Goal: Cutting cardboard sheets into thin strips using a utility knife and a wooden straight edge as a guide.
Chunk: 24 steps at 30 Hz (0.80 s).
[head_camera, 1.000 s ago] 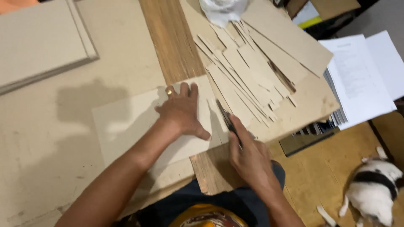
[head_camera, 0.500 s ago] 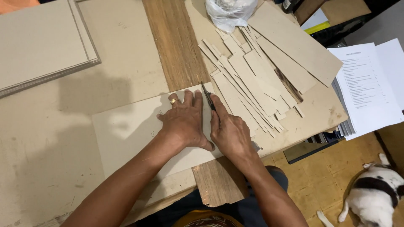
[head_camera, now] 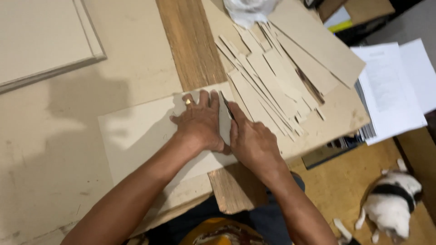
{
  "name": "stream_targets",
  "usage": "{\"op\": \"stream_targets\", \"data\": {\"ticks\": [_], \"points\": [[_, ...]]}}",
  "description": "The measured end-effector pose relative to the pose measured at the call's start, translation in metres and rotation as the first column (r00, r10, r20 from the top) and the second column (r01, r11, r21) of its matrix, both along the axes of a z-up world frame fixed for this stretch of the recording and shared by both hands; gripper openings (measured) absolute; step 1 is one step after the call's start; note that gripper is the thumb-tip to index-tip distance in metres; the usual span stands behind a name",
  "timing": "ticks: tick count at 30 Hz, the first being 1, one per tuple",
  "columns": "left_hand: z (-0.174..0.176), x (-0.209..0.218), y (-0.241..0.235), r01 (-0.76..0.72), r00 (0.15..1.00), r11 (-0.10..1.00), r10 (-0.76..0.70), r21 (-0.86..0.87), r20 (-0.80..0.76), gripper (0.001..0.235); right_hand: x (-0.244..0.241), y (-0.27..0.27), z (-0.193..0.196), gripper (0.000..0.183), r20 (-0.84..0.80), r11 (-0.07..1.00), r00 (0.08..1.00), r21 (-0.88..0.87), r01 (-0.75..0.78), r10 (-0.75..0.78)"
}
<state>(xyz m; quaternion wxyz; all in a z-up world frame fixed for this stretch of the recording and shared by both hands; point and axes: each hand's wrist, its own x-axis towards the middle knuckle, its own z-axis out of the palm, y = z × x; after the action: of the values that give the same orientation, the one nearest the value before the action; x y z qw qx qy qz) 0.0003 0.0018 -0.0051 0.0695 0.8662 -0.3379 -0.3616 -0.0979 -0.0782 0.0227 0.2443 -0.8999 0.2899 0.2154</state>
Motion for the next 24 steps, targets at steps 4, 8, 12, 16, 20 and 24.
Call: {"op": "stream_targets", "data": {"ticks": [4,8,12,16,20,24], "points": [[0.012,-0.005,0.0,0.022,1.0,0.999,-0.022,0.033,0.005,0.127,-0.007,0.0,-0.005,0.059,0.024,1.0,1.0,-0.019,-0.005,0.005],[0.014,-0.003,0.002,-0.011,0.999,1.0,0.011,0.01,0.036,0.127,-0.023,0.007,0.0,0.058,-0.026,0.999,1.0,-0.033,0.006,-0.007],[0.009,-0.005,0.002,0.025,0.999,1.0,-0.025,0.005,0.041,0.132,-0.042,0.007,-0.005,0.057,0.054,0.999,0.998,-0.009,0.044,-0.043],[0.01,-0.004,0.003,0.021,0.999,1.0,-0.02,-0.01,0.045,0.131,-0.044,0.006,0.007,0.058,0.12,0.984,0.979,0.088,0.154,-0.164],[0.013,-0.001,0.0,0.018,0.999,1.0,-0.018,0.014,0.044,0.136,-0.026,-0.009,-0.022,0.054,0.388,0.989,0.909,0.077,0.129,-0.149],[0.007,-0.001,-0.002,0.026,0.999,0.999,-0.028,0.033,0.044,0.139,-0.01,-0.011,-0.032,0.052,0.368,0.99,0.921,0.101,0.094,-0.125]]}}
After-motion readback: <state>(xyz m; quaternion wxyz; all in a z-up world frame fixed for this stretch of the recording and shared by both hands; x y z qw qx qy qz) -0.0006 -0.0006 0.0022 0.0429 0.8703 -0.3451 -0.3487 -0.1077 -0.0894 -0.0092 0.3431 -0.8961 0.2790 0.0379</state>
